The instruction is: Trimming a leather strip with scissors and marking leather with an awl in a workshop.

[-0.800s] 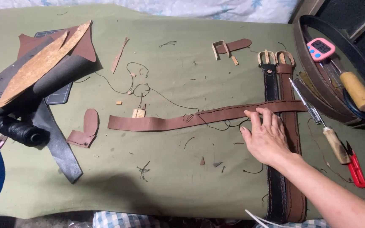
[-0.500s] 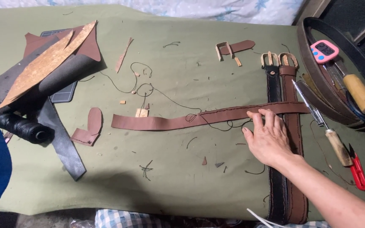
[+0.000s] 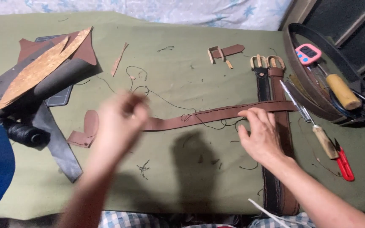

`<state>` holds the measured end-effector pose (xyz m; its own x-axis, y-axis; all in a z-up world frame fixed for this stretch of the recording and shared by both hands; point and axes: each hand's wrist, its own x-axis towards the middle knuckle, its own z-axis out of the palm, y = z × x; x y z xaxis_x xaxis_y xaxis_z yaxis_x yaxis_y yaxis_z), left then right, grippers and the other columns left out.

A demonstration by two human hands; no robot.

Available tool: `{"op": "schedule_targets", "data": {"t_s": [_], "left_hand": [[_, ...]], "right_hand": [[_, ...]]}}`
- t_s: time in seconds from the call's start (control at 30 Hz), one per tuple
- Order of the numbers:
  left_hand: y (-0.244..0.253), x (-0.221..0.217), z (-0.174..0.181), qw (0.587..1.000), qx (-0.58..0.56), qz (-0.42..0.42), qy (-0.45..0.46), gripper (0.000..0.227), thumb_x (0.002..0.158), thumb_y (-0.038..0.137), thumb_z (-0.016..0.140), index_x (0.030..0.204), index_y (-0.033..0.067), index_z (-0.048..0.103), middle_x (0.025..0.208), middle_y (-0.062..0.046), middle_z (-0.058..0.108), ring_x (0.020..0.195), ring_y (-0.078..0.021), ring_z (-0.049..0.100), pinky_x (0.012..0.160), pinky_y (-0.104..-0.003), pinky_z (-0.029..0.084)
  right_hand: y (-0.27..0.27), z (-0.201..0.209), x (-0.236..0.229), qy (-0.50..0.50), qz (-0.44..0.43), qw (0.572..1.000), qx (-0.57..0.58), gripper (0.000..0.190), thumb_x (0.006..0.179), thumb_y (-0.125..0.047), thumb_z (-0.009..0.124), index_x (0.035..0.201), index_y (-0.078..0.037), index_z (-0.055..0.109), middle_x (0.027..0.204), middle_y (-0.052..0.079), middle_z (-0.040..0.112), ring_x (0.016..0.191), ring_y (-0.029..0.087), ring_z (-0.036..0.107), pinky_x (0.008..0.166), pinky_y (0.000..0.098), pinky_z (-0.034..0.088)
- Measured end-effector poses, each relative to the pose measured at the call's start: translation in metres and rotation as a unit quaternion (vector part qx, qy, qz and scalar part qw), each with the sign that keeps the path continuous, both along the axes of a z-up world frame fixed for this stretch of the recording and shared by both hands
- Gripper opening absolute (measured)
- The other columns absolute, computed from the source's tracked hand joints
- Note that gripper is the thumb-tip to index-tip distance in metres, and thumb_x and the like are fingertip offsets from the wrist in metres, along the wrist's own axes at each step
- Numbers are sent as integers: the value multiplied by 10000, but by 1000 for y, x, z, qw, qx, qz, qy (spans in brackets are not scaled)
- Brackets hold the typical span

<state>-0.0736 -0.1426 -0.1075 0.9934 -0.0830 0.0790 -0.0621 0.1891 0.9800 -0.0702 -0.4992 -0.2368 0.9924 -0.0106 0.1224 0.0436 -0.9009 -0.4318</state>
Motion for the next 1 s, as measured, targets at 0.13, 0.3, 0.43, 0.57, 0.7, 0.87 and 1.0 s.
{"op": "schedule_targets", "data": {"t_s": [0.13, 0.3, 0.43, 0.57, 0.7, 0.87, 1.0], "left_hand": [[-57, -18, -98, 889, 451, 71, -2, 265, 816, 157, 695, 1071, 132, 764, 907, -133, 740, 841, -324, 751, 767, -448, 592], [-74, -40, -123, 899, 433, 17, 63, 318, 823, 234, 756, 1128, 146, 740, 986, -113, 674, 934, -335, 720, 835, -438, 576], [-72, -44, -136, 906, 413, 5, 90, 339, 809, 272, 807, 1122, 155, 753, 1005, -70, 635, 950, -280, 697, 839, -404, 579], [-70, -38, -142, 915, 386, 13, 119, 303, 836, 236, 793, 1134, 190, 768, 1021, -40, 651, 946, -226, 704, 827, -361, 585], [-71, -40, -137, 923, 364, 29, 118, 282, 837, 187, 780, 1116, 142, 774, 1004, -84, 665, 927, -265, 713, 801, -395, 596], [-72, -42, -131, 926, 361, 18, 108, 285, 848, 162, 755, 1122, 86, 760, 994, -142, 653, 899, -301, 697, 779, -427, 588], [-70, -43, -127, 927, 349, 13, 137, 241, 861, 197, 716, 1093, 165, 773, 1009, -41, 639, 881, -189, 675, 839, -330, 575]], "right_hand": [[-4, -24, -13, 22, -15, 1000, -14, 299, 893, -270, 660, 1188, -272, 707, 1198, 35, 593, 1199, 296, 563, 1045, 458, 465], [-9, -9, -32, 67, -61, 996, -22, 266, 893, -277, 674, 1157, -272, 712, 1149, 37, 594, 1182, 289, 574, 1019, 459, 474], [-23, -16, -41, 80, -100, 991, -28, 272, 864, -347, 742, 1105, -235, 684, 1081, 53, 606, 1171, 327, 587, 1044, 484, 458], [-24, -20, -31, 48, -105, 993, 28, 176, 874, -280, 760, 1024, -196, 721, 969, 54, 618, 1055, 327, 630, 995, 468, 472], [-45, -23, -20, -34, -151, 985, 73, 137, 882, -216, 763, 992, -140, 733, 890, 106, 642, 886, 347, 663, 887, 462, 494], [-99, -45, -6, -78, -179, 979, 58, 152, 902, -283, 771, 986, -158, 748, 875, 87, 671, 861, 316, 675, 852, 428, 506], [-81, 0, 13, -44, -192, 978, 71, 146, 959, -200, 718, 1097, -154, 727, 1053, 98, 660, 1017, 299, 583, 896, 447, 438]]}}
